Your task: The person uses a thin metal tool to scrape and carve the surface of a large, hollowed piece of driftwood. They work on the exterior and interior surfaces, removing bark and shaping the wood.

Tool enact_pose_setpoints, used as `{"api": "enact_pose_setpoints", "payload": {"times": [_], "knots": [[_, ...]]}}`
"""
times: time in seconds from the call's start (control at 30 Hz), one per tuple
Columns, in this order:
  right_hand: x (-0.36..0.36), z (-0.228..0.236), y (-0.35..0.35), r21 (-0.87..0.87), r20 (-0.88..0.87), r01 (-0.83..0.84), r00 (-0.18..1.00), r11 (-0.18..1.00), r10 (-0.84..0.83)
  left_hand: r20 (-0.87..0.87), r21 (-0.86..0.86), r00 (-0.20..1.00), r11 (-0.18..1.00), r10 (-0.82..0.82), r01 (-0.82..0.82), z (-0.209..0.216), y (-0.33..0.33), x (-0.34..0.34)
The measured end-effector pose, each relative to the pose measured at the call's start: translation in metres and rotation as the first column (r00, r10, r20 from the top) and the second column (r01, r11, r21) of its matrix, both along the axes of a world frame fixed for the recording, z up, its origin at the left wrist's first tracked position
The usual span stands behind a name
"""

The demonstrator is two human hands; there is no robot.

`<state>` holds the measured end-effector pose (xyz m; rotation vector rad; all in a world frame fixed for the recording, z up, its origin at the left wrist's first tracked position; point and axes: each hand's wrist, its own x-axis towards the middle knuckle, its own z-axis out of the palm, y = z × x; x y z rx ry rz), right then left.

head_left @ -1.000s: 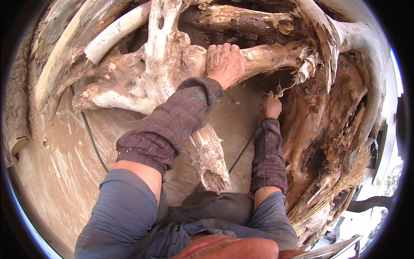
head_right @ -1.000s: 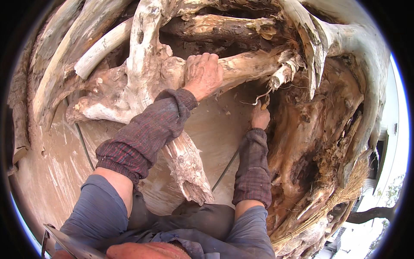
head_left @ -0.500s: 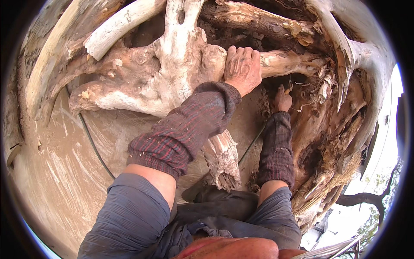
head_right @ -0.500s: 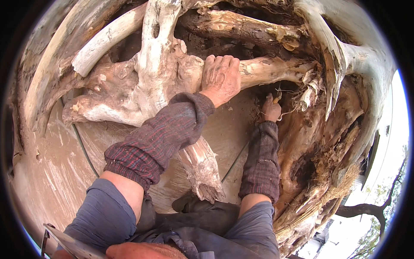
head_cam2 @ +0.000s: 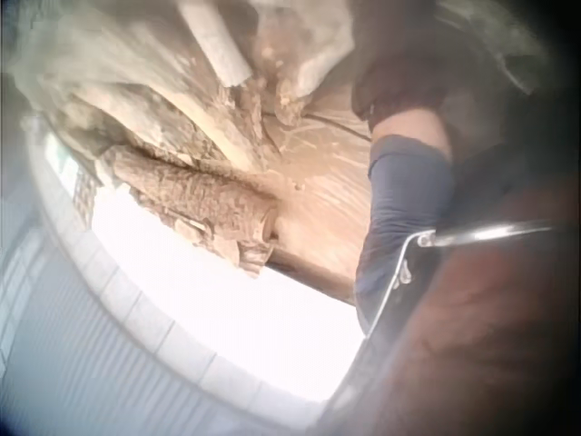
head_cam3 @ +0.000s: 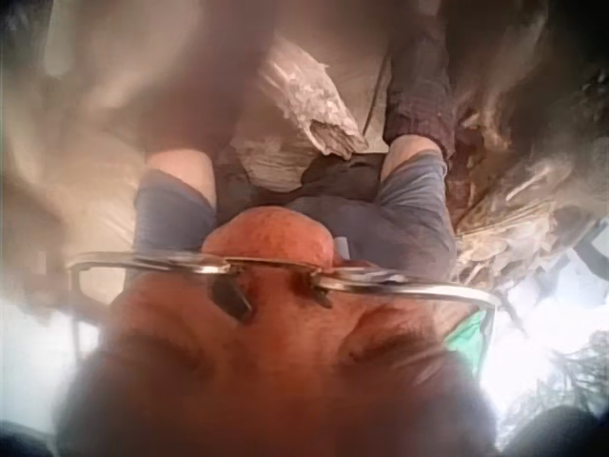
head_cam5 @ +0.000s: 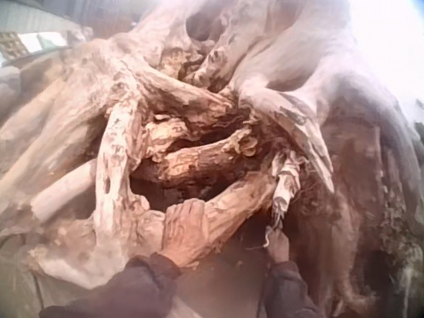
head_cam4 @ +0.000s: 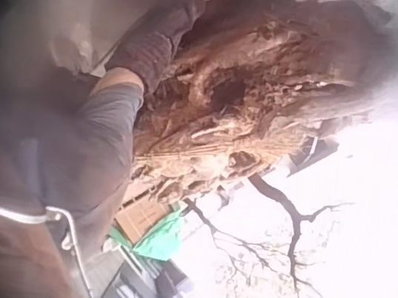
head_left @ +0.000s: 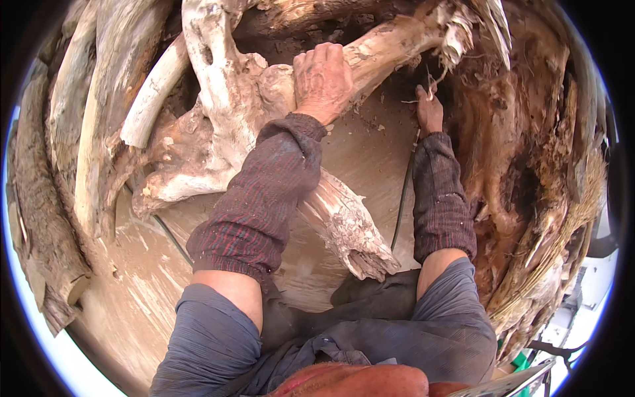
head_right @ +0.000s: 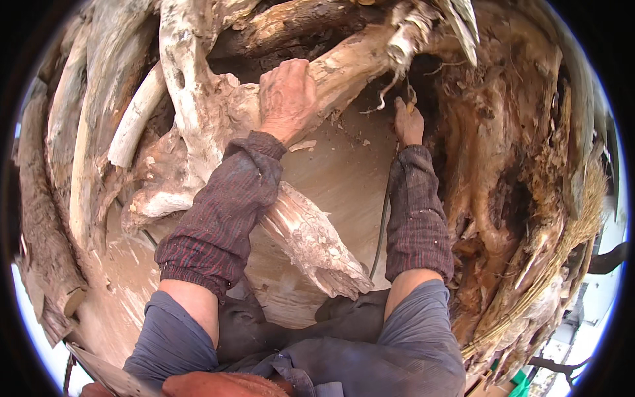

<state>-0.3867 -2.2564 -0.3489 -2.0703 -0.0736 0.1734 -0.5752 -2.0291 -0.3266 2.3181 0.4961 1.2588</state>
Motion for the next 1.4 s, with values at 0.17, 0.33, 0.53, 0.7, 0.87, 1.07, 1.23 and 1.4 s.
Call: {"api": "enact_pose_setpoints", "payload": {"times": [0.17,0.33,0.53,0.7,0.87,1.07,1.23,1.4], "knots": [[0.011,-0.034,0.001,0.242,-0.047,-0.113,0.991,0.964,0.128,-0.118,-0.016,0.993,1.0,0.02,-0.022,0.007,0.0,-0.004],[0.023,-0.069,-0.001,0.336,-0.053,-0.128,0.987,0.933,0.154,-0.26,0.013,0.963,0.998,0.065,-0.064,0.02,0.013,0.001],[0.02,-0.088,0.0,0.243,0.011,-0.06,0.998,0.968,0.06,-0.447,-0.02,0.875,0.976,0.184,-0.216,0.02,0.011,0.016],[0.011,-0.069,-0.003,0.17,0.023,0.039,0.999,0.985,-0.044,-0.497,-0.02,0.839,0.964,0.22,-0.264,0.026,0.004,0.022],[0.016,-0.065,-0.009,0.13,0.017,0.134,0.99,0.982,-0.137,-0.507,0.02,0.821,0.956,0.263,-0.294,0.029,-0.005,0.026],[0.012,-0.053,-0.006,-0.025,-0.025,0.073,0.997,0.997,-0.074,-0.527,0.027,0.802,0.949,0.281,-0.314,0.029,0.006,0.026],[0.008,-0.055,-0.009,-0.021,-0.011,0.058,0.998,0.998,-0.058,-0.455,0.005,0.859,0.965,0.236,-0.262,0.018,0.012,0.026],[0.012,-0.04,-0.009,0.011,-0.038,0.067,0.997,0.998,-0.067,-0.455,-0.055,0.871,0.97,0.188,-0.238,0.022,0.006,0.02]]}}
